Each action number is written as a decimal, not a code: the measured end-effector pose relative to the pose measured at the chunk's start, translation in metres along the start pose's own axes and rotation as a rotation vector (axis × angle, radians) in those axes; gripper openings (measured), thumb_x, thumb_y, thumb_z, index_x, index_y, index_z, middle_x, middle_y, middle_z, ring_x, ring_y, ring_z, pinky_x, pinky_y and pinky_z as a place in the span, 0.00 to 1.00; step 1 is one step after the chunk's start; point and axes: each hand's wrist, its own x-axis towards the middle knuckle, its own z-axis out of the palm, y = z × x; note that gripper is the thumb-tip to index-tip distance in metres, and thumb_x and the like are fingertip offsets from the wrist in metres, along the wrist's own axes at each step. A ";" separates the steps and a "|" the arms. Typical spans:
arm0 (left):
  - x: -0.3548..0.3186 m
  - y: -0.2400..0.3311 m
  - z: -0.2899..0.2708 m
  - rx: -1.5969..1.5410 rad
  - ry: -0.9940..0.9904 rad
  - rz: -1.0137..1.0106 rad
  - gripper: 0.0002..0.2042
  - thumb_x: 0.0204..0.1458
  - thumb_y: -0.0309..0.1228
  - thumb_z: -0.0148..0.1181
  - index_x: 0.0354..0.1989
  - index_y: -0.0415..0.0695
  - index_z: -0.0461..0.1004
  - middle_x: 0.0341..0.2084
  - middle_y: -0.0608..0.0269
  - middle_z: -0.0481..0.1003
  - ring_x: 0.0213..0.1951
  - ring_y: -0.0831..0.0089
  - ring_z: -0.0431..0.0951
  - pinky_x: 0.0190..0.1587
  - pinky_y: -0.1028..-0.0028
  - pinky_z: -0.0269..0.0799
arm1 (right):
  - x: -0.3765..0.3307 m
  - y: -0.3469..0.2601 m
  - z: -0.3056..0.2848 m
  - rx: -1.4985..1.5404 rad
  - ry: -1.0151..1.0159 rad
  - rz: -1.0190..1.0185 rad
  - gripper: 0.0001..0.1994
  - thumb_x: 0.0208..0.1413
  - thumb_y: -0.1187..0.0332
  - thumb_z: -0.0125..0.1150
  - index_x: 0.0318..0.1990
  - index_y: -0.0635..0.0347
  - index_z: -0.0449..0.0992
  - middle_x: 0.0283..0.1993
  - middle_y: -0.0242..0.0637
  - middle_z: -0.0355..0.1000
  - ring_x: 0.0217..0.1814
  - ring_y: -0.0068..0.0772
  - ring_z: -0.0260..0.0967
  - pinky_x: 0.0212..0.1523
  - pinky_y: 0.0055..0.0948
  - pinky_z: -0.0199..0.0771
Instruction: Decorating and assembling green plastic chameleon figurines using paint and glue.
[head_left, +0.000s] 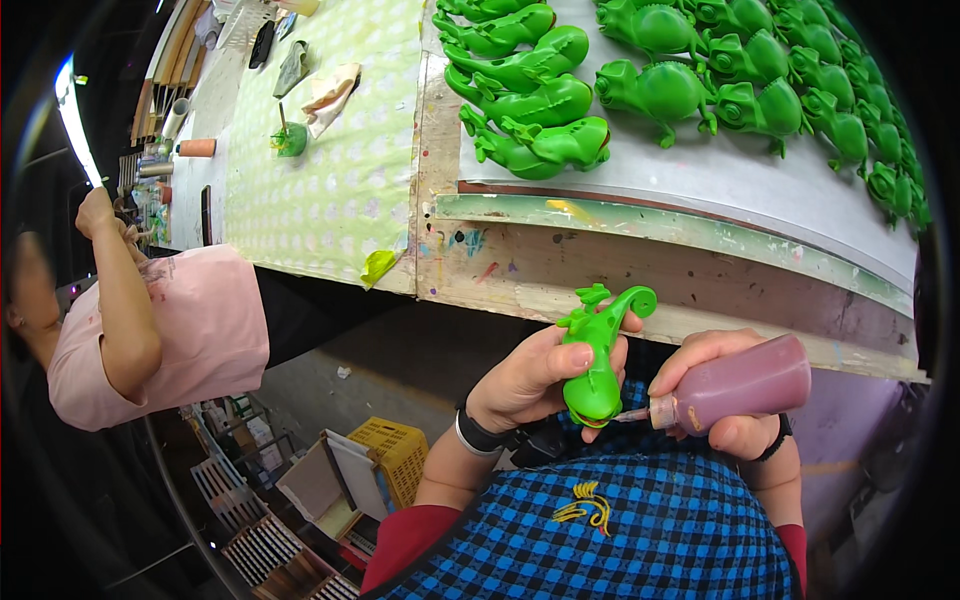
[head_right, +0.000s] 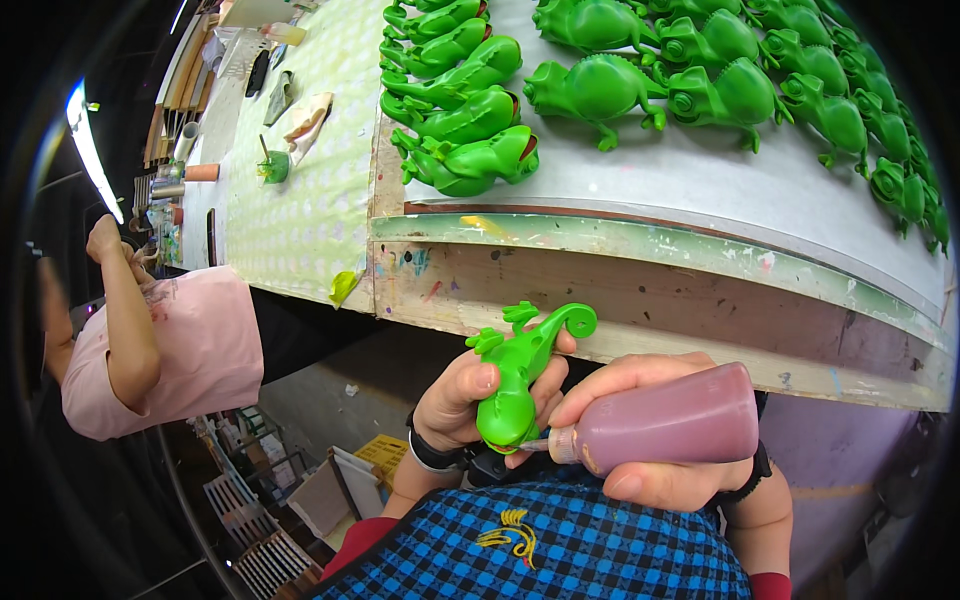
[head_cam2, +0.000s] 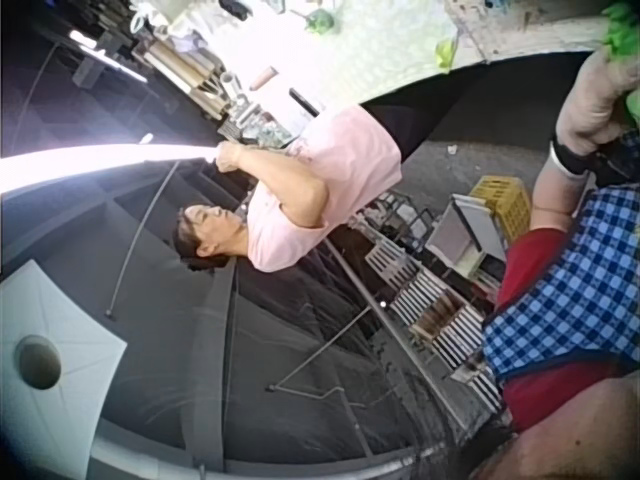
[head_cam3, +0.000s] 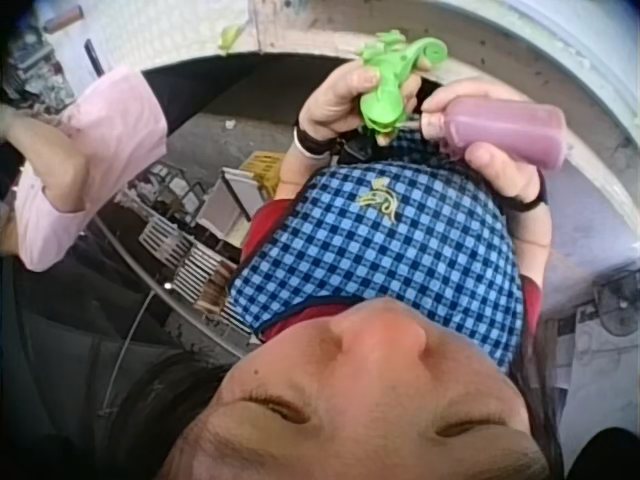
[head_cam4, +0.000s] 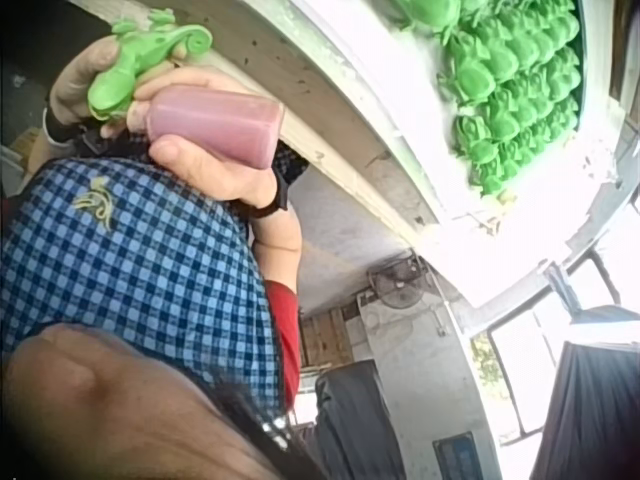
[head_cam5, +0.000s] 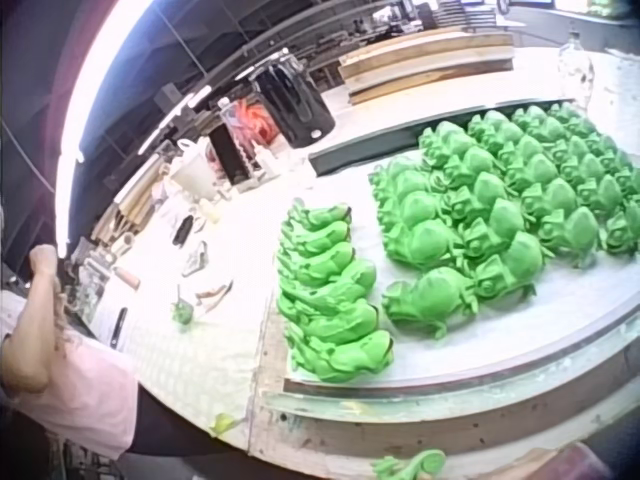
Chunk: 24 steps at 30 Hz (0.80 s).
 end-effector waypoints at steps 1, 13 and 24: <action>0.000 0.000 0.000 0.001 0.003 0.000 0.33 0.43 0.44 0.58 0.50 0.32 0.54 0.19 0.57 0.64 0.14 0.73 0.67 0.10 0.77 0.68 | 0.000 0.000 0.000 0.023 0.002 -0.068 0.21 0.39 0.65 0.65 0.39 0.74 0.71 0.31 0.41 0.73 0.35 0.29 0.72 0.39 0.24 0.72; 0.000 0.000 -0.002 0.020 -0.005 0.006 0.32 0.44 0.45 0.58 0.49 0.32 0.55 0.18 0.58 0.64 0.14 0.72 0.66 0.10 0.77 0.66 | 0.004 -0.002 0.005 -0.351 0.040 -0.302 0.20 0.40 0.56 0.66 0.35 0.65 0.75 0.28 0.32 0.74 0.28 0.23 0.71 0.29 0.20 0.72; -0.001 -0.001 -0.004 0.039 0.000 -0.003 0.33 0.43 0.45 0.59 0.51 0.34 0.54 0.22 0.56 0.64 0.19 0.71 0.68 0.12 0.76 0.67 | -0.002 -0.006 0.015 -0.752 0.025 -0.396 0.22 0.32 0.56 0.72 0.35 0.58 0.75 0.26 0.28 0.73 0.22 0.23 0.68 0.22 0.19 0.68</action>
